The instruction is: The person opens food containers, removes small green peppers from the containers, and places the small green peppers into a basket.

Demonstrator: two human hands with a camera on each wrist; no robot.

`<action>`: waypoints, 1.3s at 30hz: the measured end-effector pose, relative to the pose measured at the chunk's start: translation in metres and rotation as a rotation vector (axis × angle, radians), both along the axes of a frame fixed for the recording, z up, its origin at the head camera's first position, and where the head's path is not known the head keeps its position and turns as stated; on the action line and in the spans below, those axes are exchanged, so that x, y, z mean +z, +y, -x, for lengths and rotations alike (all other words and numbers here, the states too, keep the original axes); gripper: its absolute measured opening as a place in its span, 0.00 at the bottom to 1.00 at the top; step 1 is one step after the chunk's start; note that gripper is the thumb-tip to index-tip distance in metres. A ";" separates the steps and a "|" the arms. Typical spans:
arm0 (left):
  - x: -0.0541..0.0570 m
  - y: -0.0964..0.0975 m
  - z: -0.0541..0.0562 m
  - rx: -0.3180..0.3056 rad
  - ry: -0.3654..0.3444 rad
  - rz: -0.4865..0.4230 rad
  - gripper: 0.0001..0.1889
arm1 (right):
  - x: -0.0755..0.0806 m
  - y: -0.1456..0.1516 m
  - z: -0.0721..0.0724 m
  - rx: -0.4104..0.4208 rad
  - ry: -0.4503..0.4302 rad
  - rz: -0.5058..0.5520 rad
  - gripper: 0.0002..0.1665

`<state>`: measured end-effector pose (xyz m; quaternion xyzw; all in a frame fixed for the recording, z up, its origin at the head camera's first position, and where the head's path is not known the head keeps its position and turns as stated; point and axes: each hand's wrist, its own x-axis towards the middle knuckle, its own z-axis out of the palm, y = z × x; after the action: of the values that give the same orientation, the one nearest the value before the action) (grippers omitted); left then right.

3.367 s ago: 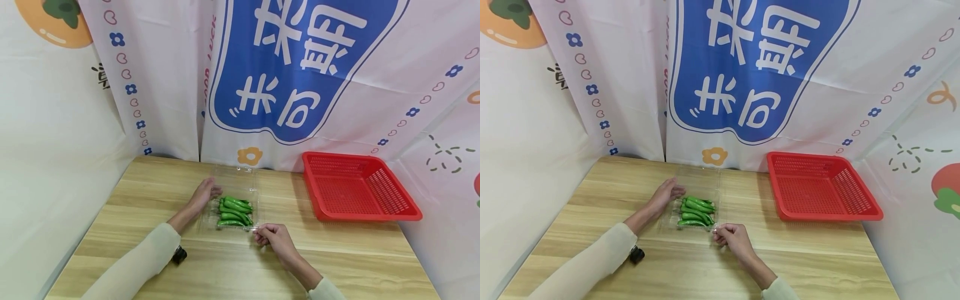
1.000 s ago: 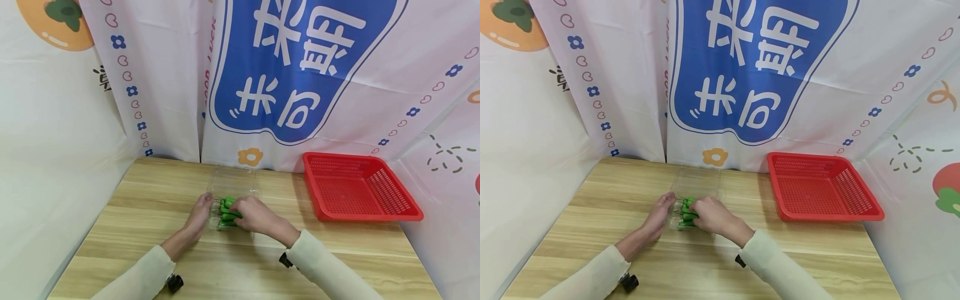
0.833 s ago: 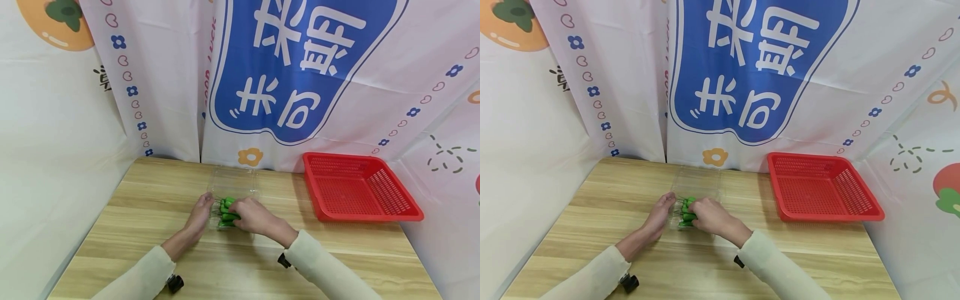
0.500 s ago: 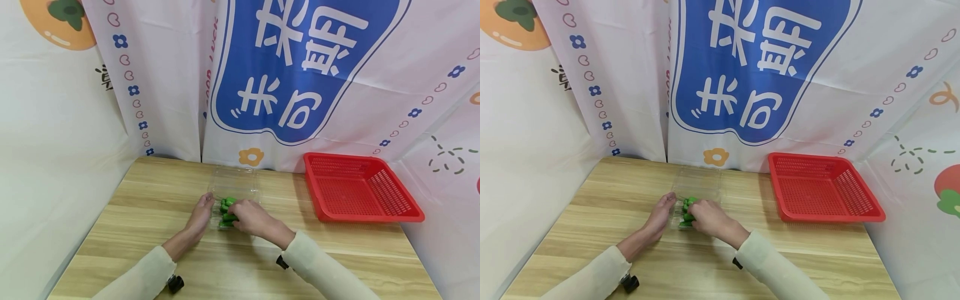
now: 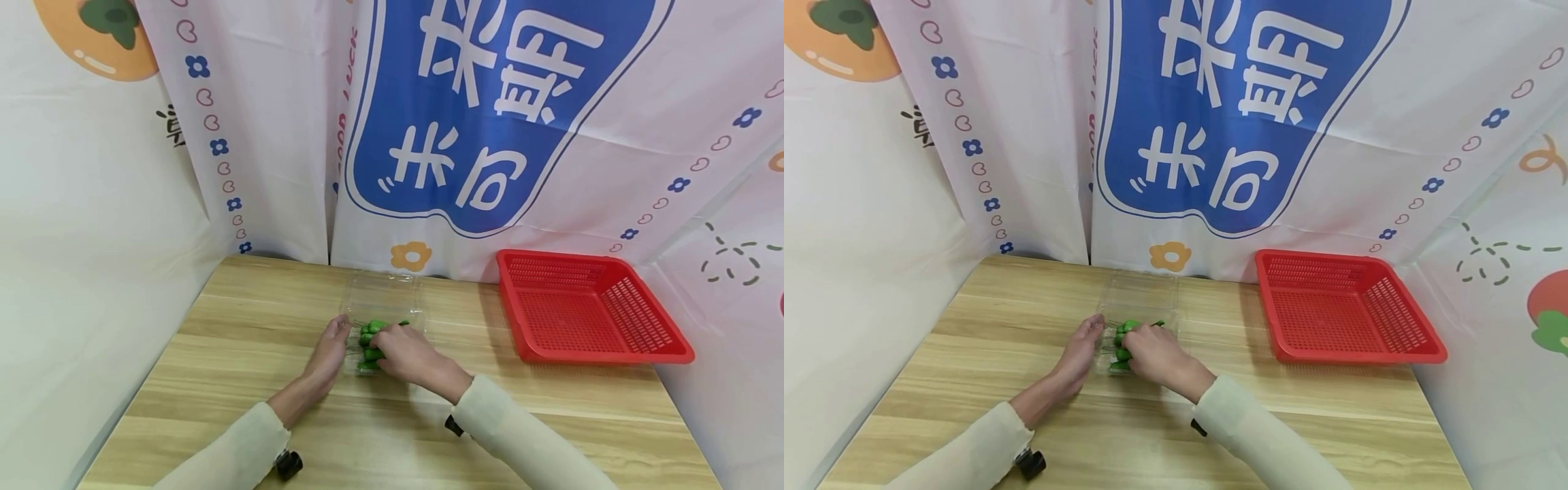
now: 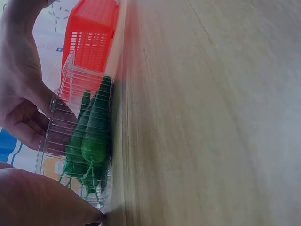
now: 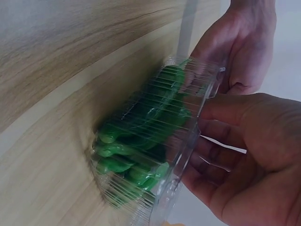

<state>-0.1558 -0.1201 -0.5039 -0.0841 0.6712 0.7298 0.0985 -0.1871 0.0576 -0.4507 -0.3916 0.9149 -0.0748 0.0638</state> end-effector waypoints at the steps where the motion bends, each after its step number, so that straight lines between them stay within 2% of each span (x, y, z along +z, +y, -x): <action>1: 0.000 0.000 0.000 -0.001 0.003 -0.001 0.32 | -0.001 -0.001 0.001 -0.004 -0.005 -0.002 0.03; 5: -0.001 0.001 -0.001 -0.005 0.010 -0.002 0.31 | -0.003 -0.004 0.002 -0.021 0.002 -0.015 0.08; 11: -0.002 0.002 0.000 0.001 0.015 0.006 0.31 | -0.006 -0.007 0.003 -0.027 0.068 -0.051 0.13; 21: -0.003 0.001 0.001 0.006 0.017 0.006 0.30 | -0.012 -0.006 0.004 0.000 0.086 -0.044 0.05; 29: 0.001 -0.002 -0.002 0.010 0.010 -0.018 0.31 | -0.012 -0.002 0.003 0.031 0.105 -0.055 0.06; 39: -0.001 -0.005 -0.002 -0.005 0.011 -0.048 0.30 | -0.013 0.005 0.002 0.064 0.108 -0.010 0.08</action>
<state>-0.1533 -0.1249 -0.5051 -0.0761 0.6544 0.7458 0.0986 -0.1893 0.0628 -0.4634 -0.4236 0.9044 -0.0470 0.0185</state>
